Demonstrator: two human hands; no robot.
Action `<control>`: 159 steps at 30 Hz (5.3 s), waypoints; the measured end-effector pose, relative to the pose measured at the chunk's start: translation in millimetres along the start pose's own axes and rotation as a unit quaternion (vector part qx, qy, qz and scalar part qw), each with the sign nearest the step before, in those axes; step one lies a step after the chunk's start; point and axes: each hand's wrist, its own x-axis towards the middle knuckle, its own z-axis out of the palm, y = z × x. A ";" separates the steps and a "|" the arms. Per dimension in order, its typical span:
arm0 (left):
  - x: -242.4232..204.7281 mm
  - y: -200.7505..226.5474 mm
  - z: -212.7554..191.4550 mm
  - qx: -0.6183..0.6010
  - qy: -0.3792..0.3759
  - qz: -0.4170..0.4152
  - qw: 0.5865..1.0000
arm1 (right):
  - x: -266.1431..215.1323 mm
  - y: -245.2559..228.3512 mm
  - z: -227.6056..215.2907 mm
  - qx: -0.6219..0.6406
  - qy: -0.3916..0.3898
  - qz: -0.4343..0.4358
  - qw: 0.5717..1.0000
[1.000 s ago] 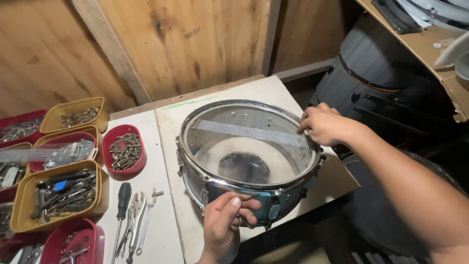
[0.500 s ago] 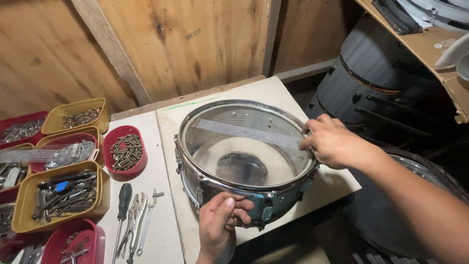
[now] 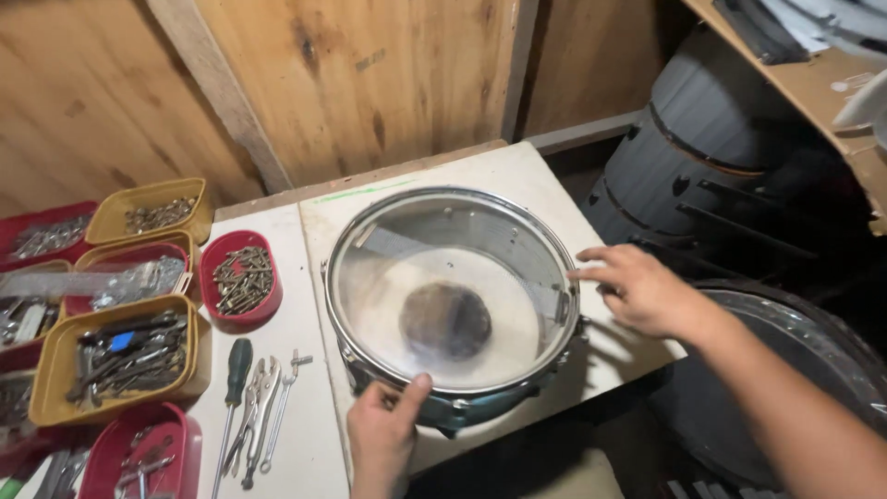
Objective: The person uses a screwdriver to tighten the tension rods on a snare drum. They then flip the drum over to adjust the strainer mechanism on the bottom head. The person taps the drumhead to test the sound and continues to make adjustments to the hardware.
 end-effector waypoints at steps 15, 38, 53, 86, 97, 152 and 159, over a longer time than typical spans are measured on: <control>187.2 3.4 -22.3 0.072 0.006 0.086 0.994 | 7.1 -69.1 82.9 -0.081 0.116 -0.035 0.989; 57.3 -55.2 42.8 0.033 -0.088 0.093 0.991 | 81.3 -188.6 105.0 0.028 0.371 -0.077 0.925; 63.5 -77.5 52.9 0.070 -0.078 0.252 0.962 | 80.7 -183.3 115.9 0.051 0.309 -0.053 0.948; 28.6 -5.7 -37.3 -0.020 0.001 0.120 0.993 | 75.9 -178.9 102.8 0.100 0.265 -0.072 0.956; 16.6 -18.6 -43.7 0.051 -0.018 0.074 0.996 | 74.9 -176.4 106.3 0.104 0.267 -0.070 0.955; 111.1 46.2 -153.5 0.400 0.173 0.158 0.886 | -81.8 -124.7 87.8 0.270 0.127 -0.014 0.954; 41.4 127.2 -112.4 -0.196 0.035 0.313 0.929 | -68.6 -151.5 87.7 0.299 0.209 -0.033 0.930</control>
